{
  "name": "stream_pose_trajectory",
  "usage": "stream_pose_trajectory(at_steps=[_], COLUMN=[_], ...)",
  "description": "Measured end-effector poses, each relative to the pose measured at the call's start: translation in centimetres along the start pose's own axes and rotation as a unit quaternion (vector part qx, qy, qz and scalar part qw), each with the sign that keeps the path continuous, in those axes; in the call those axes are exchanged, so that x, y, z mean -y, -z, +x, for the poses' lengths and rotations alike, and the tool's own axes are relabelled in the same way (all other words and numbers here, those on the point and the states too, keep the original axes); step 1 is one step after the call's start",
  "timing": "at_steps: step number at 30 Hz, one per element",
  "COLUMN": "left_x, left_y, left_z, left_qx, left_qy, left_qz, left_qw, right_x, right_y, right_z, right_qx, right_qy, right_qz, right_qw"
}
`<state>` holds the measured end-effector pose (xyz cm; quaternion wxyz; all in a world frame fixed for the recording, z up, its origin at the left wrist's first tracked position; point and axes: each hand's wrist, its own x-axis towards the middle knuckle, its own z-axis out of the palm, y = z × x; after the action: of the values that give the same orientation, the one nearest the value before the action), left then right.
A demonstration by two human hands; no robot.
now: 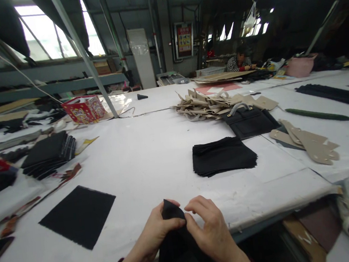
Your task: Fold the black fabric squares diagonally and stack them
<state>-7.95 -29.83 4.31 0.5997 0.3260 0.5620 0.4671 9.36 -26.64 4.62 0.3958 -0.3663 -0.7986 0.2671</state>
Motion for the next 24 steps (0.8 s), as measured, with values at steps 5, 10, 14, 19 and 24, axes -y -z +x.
stream_pose_trajectory(at_steps=[5, 10, 14, 19, 24], left_x=[-0.3, -0.1, 0.1, -0.1, -0.5], left_y=[-0.4, -0.5, -0.3, -0.3, 0.0], left_z=[-0.2, -0.4, -0.3, -0.6, -1.0], left_qx=[0.0, 0.014, 0.024, 0.043, 0.071], left_qy=[-0.01, -0.009, -0.006, 0.008, 0.014], left_qz=[0.018, 0.012, 0.013, -0.014, -0.069], left_qw=[1.0, 1.0, 1.0, 0.999, 0.995], right_x=[0.9, 0.0, -0.5, -0.6, -0.2], right_y=[-0.6, -1.0, -1.3, -1.6, -1.6], right_z=[0.2, 0.2, -0.1, -0.4, -0.5], right_qx=[0.002, 0.023, 0.011, -0.005, 0.021], right_qy=[0.139, 0.148, 0.125, 0.028, -0.088], right_qz=[-0.161, -0.177, -0.168, -0.09, 0.014], right_qw=[0.977, 0.973, 0.978, 0.996, 0.996])
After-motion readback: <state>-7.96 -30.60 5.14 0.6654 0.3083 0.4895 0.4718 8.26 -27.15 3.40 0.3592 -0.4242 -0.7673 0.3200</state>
